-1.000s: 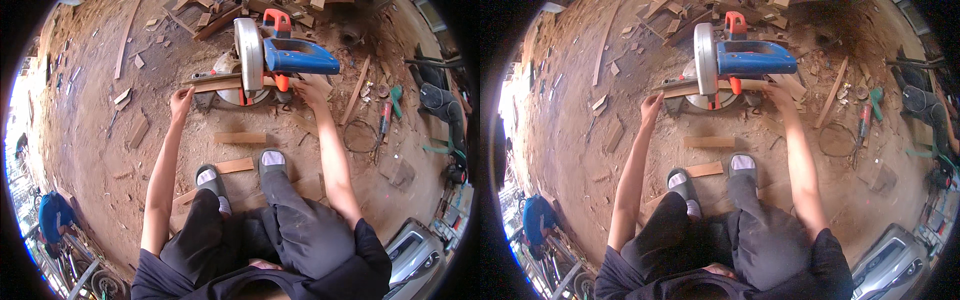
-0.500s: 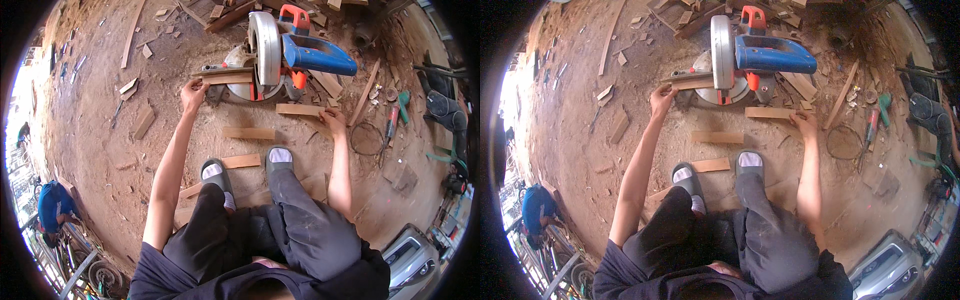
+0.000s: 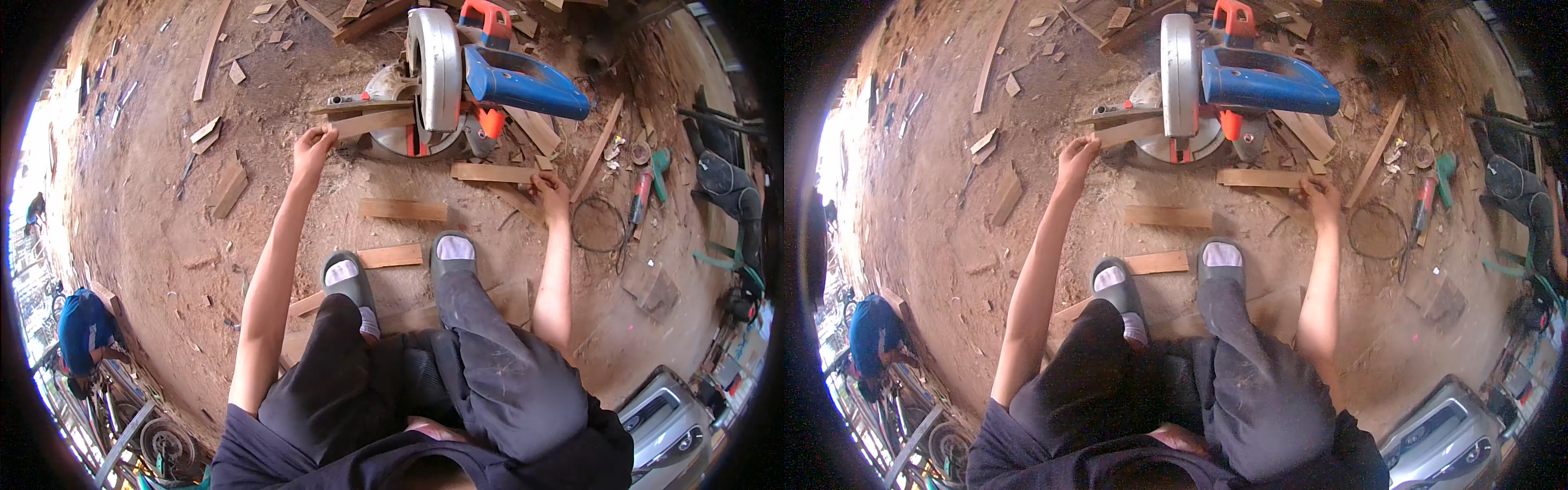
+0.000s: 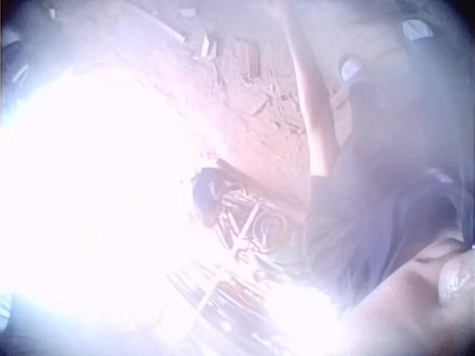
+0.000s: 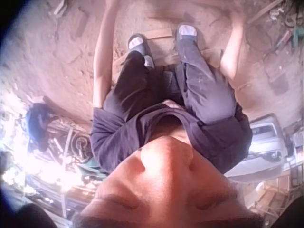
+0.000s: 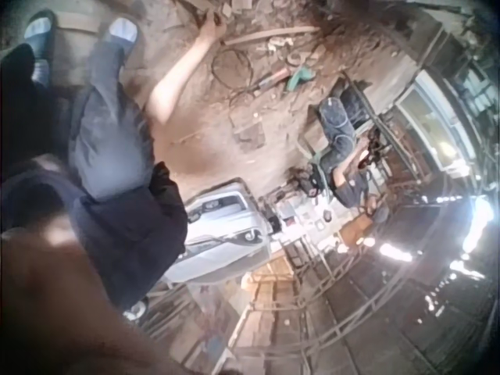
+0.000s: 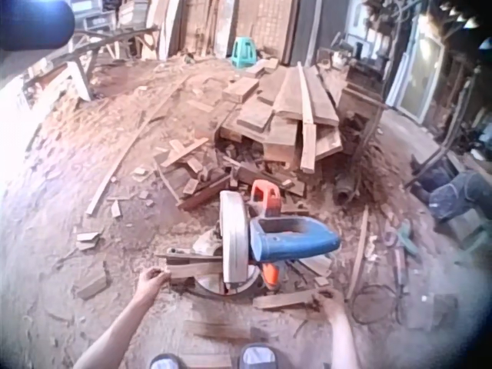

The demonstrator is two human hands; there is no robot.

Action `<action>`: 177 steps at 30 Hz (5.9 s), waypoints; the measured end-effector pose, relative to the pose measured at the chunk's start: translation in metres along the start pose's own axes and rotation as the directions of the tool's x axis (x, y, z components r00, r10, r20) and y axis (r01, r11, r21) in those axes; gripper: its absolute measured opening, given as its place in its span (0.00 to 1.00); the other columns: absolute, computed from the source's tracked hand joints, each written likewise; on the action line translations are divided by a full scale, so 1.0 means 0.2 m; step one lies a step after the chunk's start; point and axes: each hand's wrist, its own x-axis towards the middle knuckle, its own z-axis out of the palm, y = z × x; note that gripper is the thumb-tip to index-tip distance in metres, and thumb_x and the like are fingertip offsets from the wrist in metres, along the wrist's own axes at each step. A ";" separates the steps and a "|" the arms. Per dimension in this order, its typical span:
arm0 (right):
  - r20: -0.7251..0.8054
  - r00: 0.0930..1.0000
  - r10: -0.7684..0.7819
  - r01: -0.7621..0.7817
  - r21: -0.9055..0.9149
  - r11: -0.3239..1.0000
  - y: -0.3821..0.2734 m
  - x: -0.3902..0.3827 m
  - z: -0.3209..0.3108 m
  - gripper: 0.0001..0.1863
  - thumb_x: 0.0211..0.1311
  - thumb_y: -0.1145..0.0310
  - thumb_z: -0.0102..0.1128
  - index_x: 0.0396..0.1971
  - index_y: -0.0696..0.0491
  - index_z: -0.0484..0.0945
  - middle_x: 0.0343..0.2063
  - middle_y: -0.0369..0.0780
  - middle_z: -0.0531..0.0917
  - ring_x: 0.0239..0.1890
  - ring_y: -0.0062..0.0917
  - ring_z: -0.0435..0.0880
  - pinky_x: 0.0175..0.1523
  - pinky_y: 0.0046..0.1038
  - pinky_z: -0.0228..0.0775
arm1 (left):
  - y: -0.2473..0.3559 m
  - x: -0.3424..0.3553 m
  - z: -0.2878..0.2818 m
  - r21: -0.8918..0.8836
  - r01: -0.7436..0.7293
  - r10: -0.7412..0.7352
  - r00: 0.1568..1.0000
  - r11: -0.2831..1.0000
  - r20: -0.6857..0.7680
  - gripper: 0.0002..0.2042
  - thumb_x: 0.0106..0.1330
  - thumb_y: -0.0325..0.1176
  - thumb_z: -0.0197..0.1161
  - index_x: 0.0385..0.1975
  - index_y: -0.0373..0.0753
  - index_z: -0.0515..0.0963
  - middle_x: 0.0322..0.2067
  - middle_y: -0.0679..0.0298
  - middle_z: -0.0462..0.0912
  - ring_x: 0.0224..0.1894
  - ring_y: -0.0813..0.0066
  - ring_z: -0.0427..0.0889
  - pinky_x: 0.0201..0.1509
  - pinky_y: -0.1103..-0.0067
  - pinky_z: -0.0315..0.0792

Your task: The person uses a miter saw to cut a small piece of wood, then handles and inspects several other cut wood pieces.

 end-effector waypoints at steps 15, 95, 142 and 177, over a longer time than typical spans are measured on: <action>0.164 0.986 -0.007 -0.030 0.217 0.976 0.06 -0.63 0.54 0.08 0.67 0.76 0.69 0.40 0.59 0.79 0.35 0.39 0.86 0.37 0.21 0.86 0.39 0.23 0.80 | -0.36 -0.72 0.02 -0.204 0.079 -0.001 0.934 0.976 0.358 0.17 0.72 0.24 0.65 0.59 0.32 0.76 0.53 0.58 0.84 0.52 0.74 0.84 0.58 0.75 0.83; 0.561 0.701 -0.439 0.713 -0.542 0.446 -0.08 -0.26 0.32 0.27 0.47 0.67 0.80 0.49 0.55 0.85 0.46 0.41 0.84 0.51 0.37 0.83 0.56 0.35 0.76 | -0.32 -0.51 -0.41 -0.173 -0.085 0.085 0.996 0.981 -0.002 0.20 0.76 0.31 0.61 0.64 0.30 0.74 0.58 0.57 0.80 0.58 0.69 0.81 0.64 0.69 0.80; 0.564 0.818 -0.109 0.075 0.084 0.994 -0.09 -0.51 0.85 0.13 0.72 0.71 0.63 0.53 0.55 0.82 0.43 0.34 0.88 0.47 0.15 0.83 0.54 0.20 0.74 | -0.14 -0.58 0.00 -0.080 0.096 -0.055 0.911 0.992 0.410 0.18 0.75 0.30 0.62 0.63 0.34 0.76 0.53 0.61 0.84 0.53 0.77 0.83 0.60 0.78 0.80; 0.566 0.618 -0.547 0.786 -0.422 0.451 0.05 -0.76 0.90 0.26 0.49 0.68 0.78 0.51 0.52 0.83 0.44 0.41 0.78 0.50 0.38 0.78 0.55 0.39 0.72 | -0.08 -0.58 -0.02 0.577 -0.695 0.185 0.693 0.430 0.697 0.50 0.43 0.36 0.82 0.72 0.45 0.65 0.66 0.56 0.70 0.68 0.51 0.68 0.72 0.59 0.65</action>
